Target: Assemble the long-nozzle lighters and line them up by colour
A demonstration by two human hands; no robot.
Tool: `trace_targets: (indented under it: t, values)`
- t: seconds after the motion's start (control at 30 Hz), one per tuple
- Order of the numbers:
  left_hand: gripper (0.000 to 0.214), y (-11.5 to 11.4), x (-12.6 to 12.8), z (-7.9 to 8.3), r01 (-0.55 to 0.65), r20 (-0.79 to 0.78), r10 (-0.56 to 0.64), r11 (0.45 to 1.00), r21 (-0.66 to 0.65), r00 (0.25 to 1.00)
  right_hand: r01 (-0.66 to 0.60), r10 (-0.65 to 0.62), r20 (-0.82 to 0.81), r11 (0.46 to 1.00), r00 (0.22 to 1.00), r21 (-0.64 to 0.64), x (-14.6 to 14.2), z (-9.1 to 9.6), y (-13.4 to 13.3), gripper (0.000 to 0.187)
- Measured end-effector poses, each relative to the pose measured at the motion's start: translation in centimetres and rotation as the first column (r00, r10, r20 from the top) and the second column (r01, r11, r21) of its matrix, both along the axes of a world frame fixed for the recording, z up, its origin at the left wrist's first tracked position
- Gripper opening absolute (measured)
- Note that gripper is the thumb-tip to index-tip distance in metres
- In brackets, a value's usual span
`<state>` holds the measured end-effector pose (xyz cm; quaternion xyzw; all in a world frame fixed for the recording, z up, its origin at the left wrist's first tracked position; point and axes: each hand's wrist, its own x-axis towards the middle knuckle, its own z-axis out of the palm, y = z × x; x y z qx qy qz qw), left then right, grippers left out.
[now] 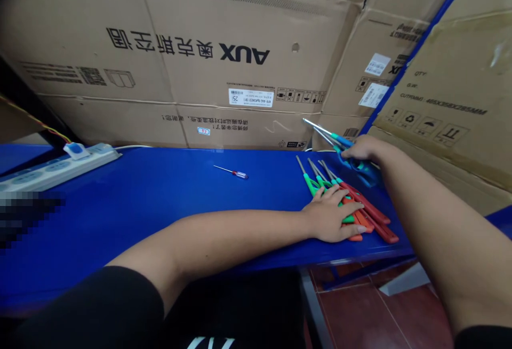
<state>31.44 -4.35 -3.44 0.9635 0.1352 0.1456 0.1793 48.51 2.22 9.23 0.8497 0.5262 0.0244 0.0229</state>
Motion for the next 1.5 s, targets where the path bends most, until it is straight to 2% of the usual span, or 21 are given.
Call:
trace_targets:
  t: [0.07,0.13,0.23,0.3,0.37,0.43,0.47,0.57,0.7,0.8,0.87,0.9,0.97,1.03,1.13,1.2,1.27,1.33,1.37,1.4,1.5]
  values:
    - [0.067,-0.3,-0.9,0.7,0.029,0.089,-0.040,0.992,0.121,0.995,-0.010,0.009,-0.021,0.998,1.000,-0.060,-2.1,1.3,0.3,0.028]
    - [0.057,-0.9,-3.2,1.8,0.154,0.142,-0.208,0.935,0.321,0.968,-0.081,0.072,-0.093,0.992,0.993,-0.096,-4.8,1.6,0.3,0.027]
    - [0.054,-1.9,-8.8,3.6,0.455,0.015,-0.555,0.697,0.554,0.832,-0.210,0.190,-0.183,0.973,0.965,-0.097,-9.1,0.6,-0.1,0.019]
    - [0.049,-2.2,-13.1,4.5,0.573,-0.080,-0.672,0.556,0.602,0.736,-0.286,0.265,-0.208,0.955,0.941,-0.076,-12.1,-0.5,-0.5,0.014]
    - [0.040,-1.8,-17.0,4.8,0.646,-0.133,-0.737,0.474,0.599,0.663,-0.474,0.437,-0.278,0.877,0.855,-0.080,-15.4,-1.5,-0.8,0.013]
    - [0.034,-1.1,-20.2,4.6,0.626,-0.127,-0.696,0.533,0.569,0.707,-0.618,0.575,-0.261,0.775,0.776,-0.130,-19.0,-2.5,-0.9,0.014]
    - [0.032,-0.6,-21.4,4.4,0.593,-0.123,-0.644,0.591,0.547,0.755,-0.651,0.609,-0.250,0.746,0.752,-0.140,-20.9,-3.0,-0.9,0.014]
    - [0.034,0.8,-24.1,3.6,0.467,-0.147,-0.456,0.749,0.469,0.878,-0.707,0.674,-0.220,0.692,0.705,-0.147,-26.0,-4.6,-0.5,0.020]
    - [0.036,1.8,-26.1,2.8,0.345,-0.205,-0.285,0.859,0.378,0.936,-0.756,0.731,-0.196,0.639,0.654,-0.142,-29.4,-6.1,0.9,0.024]
    - [0.032,2.1,-27.0,2.7,0.316,-0.212,-0.253,0.879,0.358,0.944,-0.795,0.766,-0.218,0.597,0.604,-0.106,-28.8,-6.1,1.9,0.039]
    - [0.030,2.4,-27.5,3.0,0.295,-0.211,-0.232,0.885,0.360,0.950,-0.809,0.777,-0.248,0.586,0.578,-0.049,-26.9,-5.8,2.4,0.051]
    - [0.029,2.7,-27.8,3.2,0.257,-0.197,-0.196,0.896,0.363,0.961,-0.814,0.781,-0.275,0.580,0.562,-0.015,-25.7,-5.6,2.6,0.048]
    - [0.028,3.7,-28.5,3.8,0.102,-0.130,-0.060,0.932,0.349,0.990,-0.777,0.752,-0.392,0.616,0.530,0.132,-23.0,-5.4,2.6,0.036]
    - [0.029,5.2,-29.5,4.1,-0.121,-0.039,0.137,0.952,0.280,0.990,-0.673,0.696,-0.413,0.704,0.588,0.228,-20.5,-5.7,2.4,0.028]
    - [0.054,7.8,-30.8,3.7,-0.338,-0.015,0.344,0.929,0.151,0.939,-0.624,0.683,-0.418,0.725,0.598,0.293,-18.7,-6.5,1.5,0.029]
    - [0.059,9.4,-31.2,3.0,-0.362,-0.054,0.371,0.923,0.130,0.927,-0.663,0.730,-0.404,0.677,0.551,0.318,-19.0,-6.9,0.7,0.036]
    - [0.054,10.4,-31.1,2.2,-0.337,-0.077,0.348,0.933,0.129,0.934,-0.735,0.798,-0.380,0.590,0.468,0.334,-19.9,-7.2,0.1,0.043]
    - [0.047,10.9,-30.8,1.6,-0.324,-0.070,0.335,0.937,0.130,0.940,-0.791,0.851,-0.335,0.509,0.404,0.339,-20.6,-7.2,-0.2,0.040]
    - [0.045,10.9,-30.7,1.5,-0.326,-0.056,0.336,0.936,0.132,0.940,-0.806,0.865,-0.307,0.489,0.397,0.334,-20.7,-7.2,-0.2,0.036]
    - [0.044,10.9,-30.6,1.6,-0.335,-0.038,0.343,0.932,0.138,0.938,-0.810,0.865,-0.291,0.491,0.409,0.320,-20.5,-7.1,-0.2,0.033]
    - [0.044,10.0,-30.7,2.4,-0.381,0.003,0.385,0.911,0.155,0.923,-0.801,0.802,-0.370,0.563,0.469,0.205,-19.3,-6.7,-0.3,0.029]
